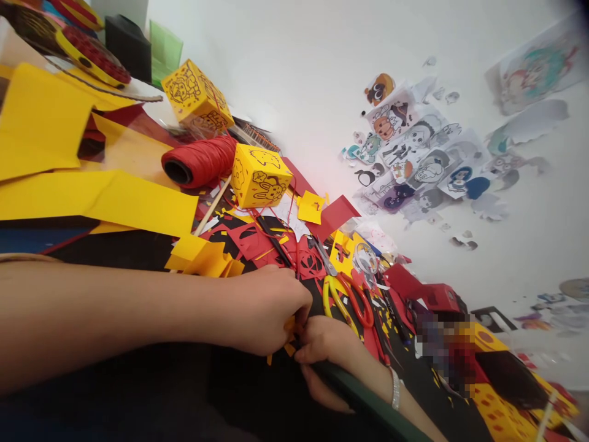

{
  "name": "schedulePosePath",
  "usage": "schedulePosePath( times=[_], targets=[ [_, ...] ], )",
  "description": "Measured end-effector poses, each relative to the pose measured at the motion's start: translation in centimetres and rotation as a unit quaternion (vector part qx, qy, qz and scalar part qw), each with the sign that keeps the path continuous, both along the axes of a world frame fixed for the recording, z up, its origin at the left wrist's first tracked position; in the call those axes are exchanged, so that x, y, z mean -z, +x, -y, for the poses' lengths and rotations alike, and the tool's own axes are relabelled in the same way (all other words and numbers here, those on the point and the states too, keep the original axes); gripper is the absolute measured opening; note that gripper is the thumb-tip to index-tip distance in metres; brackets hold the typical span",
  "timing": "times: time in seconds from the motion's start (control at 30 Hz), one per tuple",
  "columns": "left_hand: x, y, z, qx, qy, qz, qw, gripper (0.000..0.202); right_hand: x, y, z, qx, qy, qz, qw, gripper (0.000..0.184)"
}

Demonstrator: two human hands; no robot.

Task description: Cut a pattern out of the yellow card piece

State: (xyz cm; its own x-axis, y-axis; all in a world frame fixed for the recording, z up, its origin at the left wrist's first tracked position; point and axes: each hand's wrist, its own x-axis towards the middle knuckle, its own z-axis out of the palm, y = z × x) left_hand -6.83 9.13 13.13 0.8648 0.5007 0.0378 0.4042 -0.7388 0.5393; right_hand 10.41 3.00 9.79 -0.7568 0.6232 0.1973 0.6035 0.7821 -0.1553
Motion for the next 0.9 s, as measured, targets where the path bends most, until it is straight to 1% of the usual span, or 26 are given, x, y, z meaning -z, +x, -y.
schedulePosePath(
  times=[0.07,0.17,0.3,0.4,0.43,0.5,0.57,0.63,0.67,0.7,0.77,0.83,0.9],
  targets=[
    [0.0,-0.1,0.0,0.002,0.003,0.007,1.0,0.022,0.3,0.3,0.0,-0.011,0.023,-0.059,0.998,0.022],
    [-0.1,-0.1,0.1,0.001,0.005,0.015,1.0,0.02,0.7,0.9,0.2,-0.034,0.004,-0.113,0.993,0.013],
    [-0.1,-0.1,0.1,0.003,0.004,0.015,1.0,0.018,0.5,1.4,0.4,-0.021,-0.024,-0.108,0.994,0.015],
    [-0.2,-0.1,0.2,0.006,0.009,0.013,1.0,0.02,0.2,1.0,0.5,-0.033,-0.027,-0.102,0.994,0.013],
    [-0.3,-0.1,0.2,0.005,0.011,0.013,1.0,0.02,0.1,0.8,0.6,-0.025,-0.018,-0.115,0.993,0.012],
    [-0.3,0.0,0.4,-0.001,0.013,0.014,1.0,0.02,-0.1,0.2,0.9,0.012,-0.003,-0.166,0.986,0.01],
    [-0.2,0.0,0.5,-0.016,0.017,0.017,1.0,0.018,-0.4,-0.3,1.4,0.069,0.004,-0.239,0.968,0.011],
    [-0.1,0.0,0.5,-0.032,0.021,0.014,0.999,0.015,-0.7,-0.7,2.0,0.114,-0.016,-0.299,0.947,0.016],
    [-0.1,-0.1,0.5,-0.038,0.023,0.009,0.999,0.014,-0.9,-0.8,2.3,0.124,-0.036,-0.31,0.942,0.02],
    [-0.1,-0.1,0.4,-0.042,0.025,0.003,0.999,0.012,-1.0,-0.8,2.5,0.129,-0.055,-0.308,0.941,0.024],
    [-0.1,-0.2,0.2,-0.039,0.025,-0.009,0.999,0.01,-1.3,-0.7,2.8,0.117,-0.088,-0.272,0.951,0.035],
    [0.0,-0.3,0.0,-0.034,0.029,-0.014,0.999,0.01,-1.5,-0.7,2.8,0.096,-0.069,-0.236,0.964,0.04],
    [0.2,-0.3,-0.1,-0.033,0.036,-0.012,0.999,0.011,-1.4,-0.8,2.6,0.084,-0.017,-0.223,0.971,0.038]
  ],
)
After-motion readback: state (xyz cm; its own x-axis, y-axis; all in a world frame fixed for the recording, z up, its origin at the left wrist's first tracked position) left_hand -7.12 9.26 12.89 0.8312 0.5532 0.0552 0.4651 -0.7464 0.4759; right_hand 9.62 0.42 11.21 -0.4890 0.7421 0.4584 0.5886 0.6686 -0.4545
